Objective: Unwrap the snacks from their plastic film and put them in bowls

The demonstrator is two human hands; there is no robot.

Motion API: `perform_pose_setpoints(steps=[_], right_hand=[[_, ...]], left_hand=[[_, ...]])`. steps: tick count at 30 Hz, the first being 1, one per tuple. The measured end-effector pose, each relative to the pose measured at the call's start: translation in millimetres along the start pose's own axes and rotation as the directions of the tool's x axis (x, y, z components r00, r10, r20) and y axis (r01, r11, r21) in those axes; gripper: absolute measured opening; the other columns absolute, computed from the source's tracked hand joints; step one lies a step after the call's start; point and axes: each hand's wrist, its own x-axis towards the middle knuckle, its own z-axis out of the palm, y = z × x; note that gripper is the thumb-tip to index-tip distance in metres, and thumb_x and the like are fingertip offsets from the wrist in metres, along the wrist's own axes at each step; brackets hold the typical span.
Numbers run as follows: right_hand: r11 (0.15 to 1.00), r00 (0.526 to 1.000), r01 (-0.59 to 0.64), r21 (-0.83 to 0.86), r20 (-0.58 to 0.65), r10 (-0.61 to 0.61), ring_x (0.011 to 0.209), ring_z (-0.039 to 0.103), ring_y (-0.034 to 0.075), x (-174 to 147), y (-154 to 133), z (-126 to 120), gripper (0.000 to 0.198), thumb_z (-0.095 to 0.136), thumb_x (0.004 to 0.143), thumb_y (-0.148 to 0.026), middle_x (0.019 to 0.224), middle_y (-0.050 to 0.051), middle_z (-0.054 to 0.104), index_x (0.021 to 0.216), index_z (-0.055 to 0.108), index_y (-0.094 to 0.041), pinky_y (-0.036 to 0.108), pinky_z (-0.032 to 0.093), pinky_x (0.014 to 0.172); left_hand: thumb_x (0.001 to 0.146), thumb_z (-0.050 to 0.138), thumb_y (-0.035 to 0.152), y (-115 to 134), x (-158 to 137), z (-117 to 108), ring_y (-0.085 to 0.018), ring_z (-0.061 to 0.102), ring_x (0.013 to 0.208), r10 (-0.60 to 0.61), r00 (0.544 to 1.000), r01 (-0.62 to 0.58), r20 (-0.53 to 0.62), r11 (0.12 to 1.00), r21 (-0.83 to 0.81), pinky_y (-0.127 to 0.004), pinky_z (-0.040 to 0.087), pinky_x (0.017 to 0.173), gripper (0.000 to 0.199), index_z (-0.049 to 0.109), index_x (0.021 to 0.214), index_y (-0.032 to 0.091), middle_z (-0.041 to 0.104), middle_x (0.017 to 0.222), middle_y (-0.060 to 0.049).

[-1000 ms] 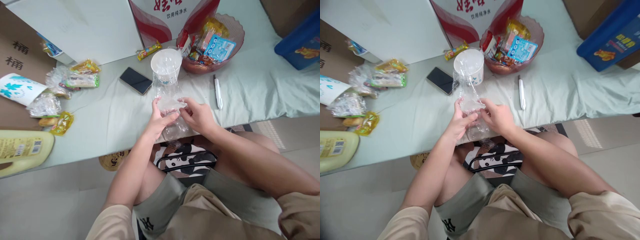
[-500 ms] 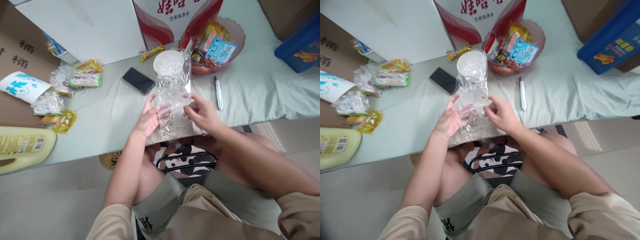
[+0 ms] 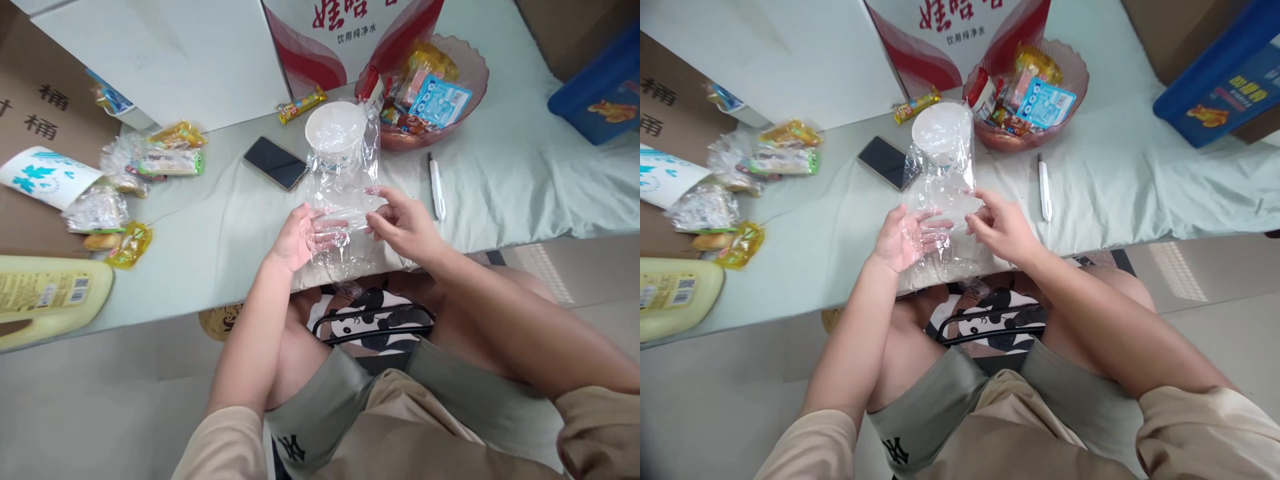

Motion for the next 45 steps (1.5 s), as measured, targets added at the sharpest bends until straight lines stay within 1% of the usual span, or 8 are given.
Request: perform_pose_setpoints(steps=[6, 13, 20, 24, 30, 38, 41, 45], right_hand=[[0.913, 0.901, -0.396, 0.095, 0.231, 0.366, 0.060, 0.065, 0.017, 9.0, 1.6, -3.0, 0.037, 0.058, 0.099, -0.047, 0.086, 0.011, 0.073, 0.119, 0.063, -0.015, 0.029, 0.050, 0.050], [0.934, 0.927, -0.338, 0.117, 0.212, 0.309, 0.049, 0.058, 0.014, 9.7, -0.9, 2.2, 0.052, 0.053, 0.097, -0.017, 0.060, -0.002, 0.063, 0.148, 0.048, -0.015, 0.027, 0.049, 0.049], [0.898, 0.896, -0.380, 0.222, 0.331, 0.297, 0.052, 0.063, 0.017, 8.1, 3.9, 3.1, 0.064, 0.056, 0.099, -0.024, 0.064, 0.000, 0.069, 0.160, 0.035, -0.019, 0.027, 0.050, 0.049], [0.914, 0.955, -0.251, 0.318, 0.237, 0.180, 0.051, 0.061, 0.015, 8.3, 10.2, 2.7, 0.070, 0.059, 0.098, -0.025, 0.062, -0.005, 0.065, 0.162, 0.030, -0.026, 0.027, 0.050, 0.051], [0.868, 0.962, -0.131, 0.479, 0.273, -0.005, 0.057, 0.063, 0.012, 5.4, 13.8, 0.3, 0.027, 0.067, 0.093, -0.038, 0.073, -0.003, 0.066, 0.117, 0.063, -0.025, 0.026, 0.050, 0.056], [0.807, 0.968, -0.190, 0.560, 0.246, 0.057, 0.079, 0.066, 0.017, 10.8, 14.5, -3.9, 0.019, 0.066, 0.081, -0.036, 0.100, 0.005, 0.064, 0.093, 0.062, -0.021, 0.033, 0.059, 0.068], [0.842, 0.989, -0.141, 0.521, 0.045, 0.138, 0.081, 0.062, 0.015, 13.8, 20.0, -1.6, 0.037, 0.067, 0.088, -0.041, 0.113, 0.003, 0.061, 0.122, 0.055, -0.031, 0.035, 0.060, 0.072], [0.930, 0.993, -0.099, 0.353, -0.030, 0.117, 0.083, 0.063, 0.017, 15.3, 34.8, -0.8, 0.084, 0.077, 0.084, -0.045, 0.128, 0.009, 0.059, 0.153, 0.031, -0.036, 0.036, 0.061, 0.072]], left_hand=[[0.075, 0.080, 0.034, -2.5, 3.9, 8.7, -0.015, 0.070, 0.061, -0.040, 0.995, 0.050, -0.090, 0.993, 0.106, -0.025, 0.053, 0.055, 0.032, 0.071, 0.100, 0.017, 0.073, 0.072, -0.004], [0.080, 0.070, 0.052, -0.4, 6.3, 3.6, -0.022, 0.074, 0.063, 0.031, 0.998, -0.040, 0.061, 0.987, 0.156, -0.029, 0.055, 0.056, 0.055, 0.059, 0.126, 0.025, 0.077, 0.076, -0.004], [0.087, 0.066, 0.041, -2.5, 13.0, 6.8, -0.019, 0.070, 0.056, 0.142, 0.990, -0.135, -0.014, 0.963, 0.231, -0.026, 0.053, 0.053, 0.041, 0.062, 0.122, 0.021, 0.071, 0.065, -0.001], [0.089, 0.067, 0.041, -3.6, 8.5, 3.1, -0.016, 0.066, 0.047, 0.183, 0.983, -0.184, 0.031, 0.940, 0.288, -0.023, 0.048, 0.045, 0.039, 0.062, 0.124, 0.024, 0.066, 0.057, 0.003], [0.085, 0.074, 0.039, -0.1, 0.1, -6.9, -0.011, 0.056, 0.038, 0.282, 0.958, -0.286, 0.053, 0.950, 0.125, -0.020, 0.041, 0.038, 0.040, 0.061, 0.122, 0.029, 0.062, 0.054, 0.008], [0.074, 0.068, 0.054, 2.4, 4.6, -9.5, -0.014, 0.062, 0.055, 0.351, 0.935, -0.355, 0.051, 0.930, 0.092, -0.028, 0.053, 0.054, 0.036, 0.065, 0.068, 0.018, 0.066, 0.062, -0.002], [0.082, 0.060, 0.060, -2.2, 10.3, -10.4, -0.016, 0.063, 0.063, 0.452, 0.892, -0.432, 0.031, 0.828, 0.358, -0.029, 0.051, 0.062, 0.044, 0.070, 0.069, 0.018, 0.069, 0.068, -0.004], [0.084, 0.065, 0.045, -8.7, 9.6, -11.1, -0.014, 0.059, 0.068, 0.558, 0.810, -0.502, 0.179, 0.503, 0.703, -0.029, 0.046, 0.066, 0.029, 0.073, 0.077, 0.018, 0.070, 0.078, -0.003]])
